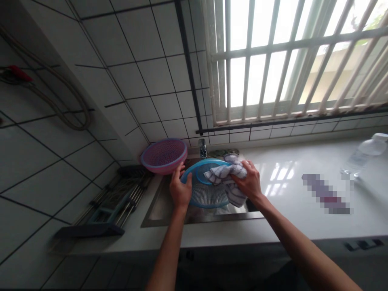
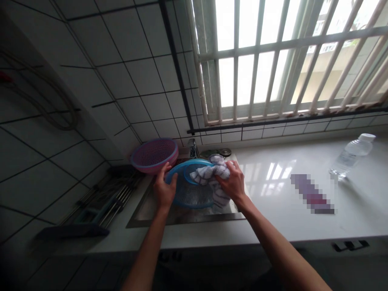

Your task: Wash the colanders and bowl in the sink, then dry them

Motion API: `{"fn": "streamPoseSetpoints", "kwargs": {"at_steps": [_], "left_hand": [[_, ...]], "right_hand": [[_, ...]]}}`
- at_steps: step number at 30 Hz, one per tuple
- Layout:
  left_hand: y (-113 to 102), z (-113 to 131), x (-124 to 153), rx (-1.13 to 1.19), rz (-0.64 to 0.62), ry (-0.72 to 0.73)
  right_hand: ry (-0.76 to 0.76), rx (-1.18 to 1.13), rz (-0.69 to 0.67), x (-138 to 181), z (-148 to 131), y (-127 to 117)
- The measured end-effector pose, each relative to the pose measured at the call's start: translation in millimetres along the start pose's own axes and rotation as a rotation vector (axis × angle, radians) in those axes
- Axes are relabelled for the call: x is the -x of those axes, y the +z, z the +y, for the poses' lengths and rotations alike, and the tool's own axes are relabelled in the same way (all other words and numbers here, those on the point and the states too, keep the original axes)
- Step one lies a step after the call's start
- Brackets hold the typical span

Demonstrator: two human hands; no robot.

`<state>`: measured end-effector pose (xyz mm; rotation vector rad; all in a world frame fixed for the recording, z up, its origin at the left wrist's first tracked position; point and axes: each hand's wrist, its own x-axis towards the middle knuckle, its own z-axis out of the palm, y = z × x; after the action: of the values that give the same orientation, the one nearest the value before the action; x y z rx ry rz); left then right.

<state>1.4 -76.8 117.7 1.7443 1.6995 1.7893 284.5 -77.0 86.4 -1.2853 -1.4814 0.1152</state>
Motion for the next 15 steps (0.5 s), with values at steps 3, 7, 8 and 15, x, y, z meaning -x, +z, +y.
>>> {"fn": "streamPoseSetpoints", "kwargs": {"at_steps": [3,7,8,15], "left_hand": [[-9.3,31.4,24.6,0.149,0.155,-0.135],[-19.0,71.8,42.3,0.705,-0.189,-0.669],[-19.6,78.3,40.8,0.795,-0.214,-0.762],[-36.8,73.2,17.8,0.853,-0.113,-0.924]], "right_hand": [[-0.089,0.081,0.141,-0.6,-14.5,-15.8],[-0.313,0.081,0.168,7.5,-30.2,-26.8],[-0.365,0.062,0.14,11.3,-34.2,-27.9],[-0.504,-0.202,-0.331,24.8,-49.6,-45.1]]}}
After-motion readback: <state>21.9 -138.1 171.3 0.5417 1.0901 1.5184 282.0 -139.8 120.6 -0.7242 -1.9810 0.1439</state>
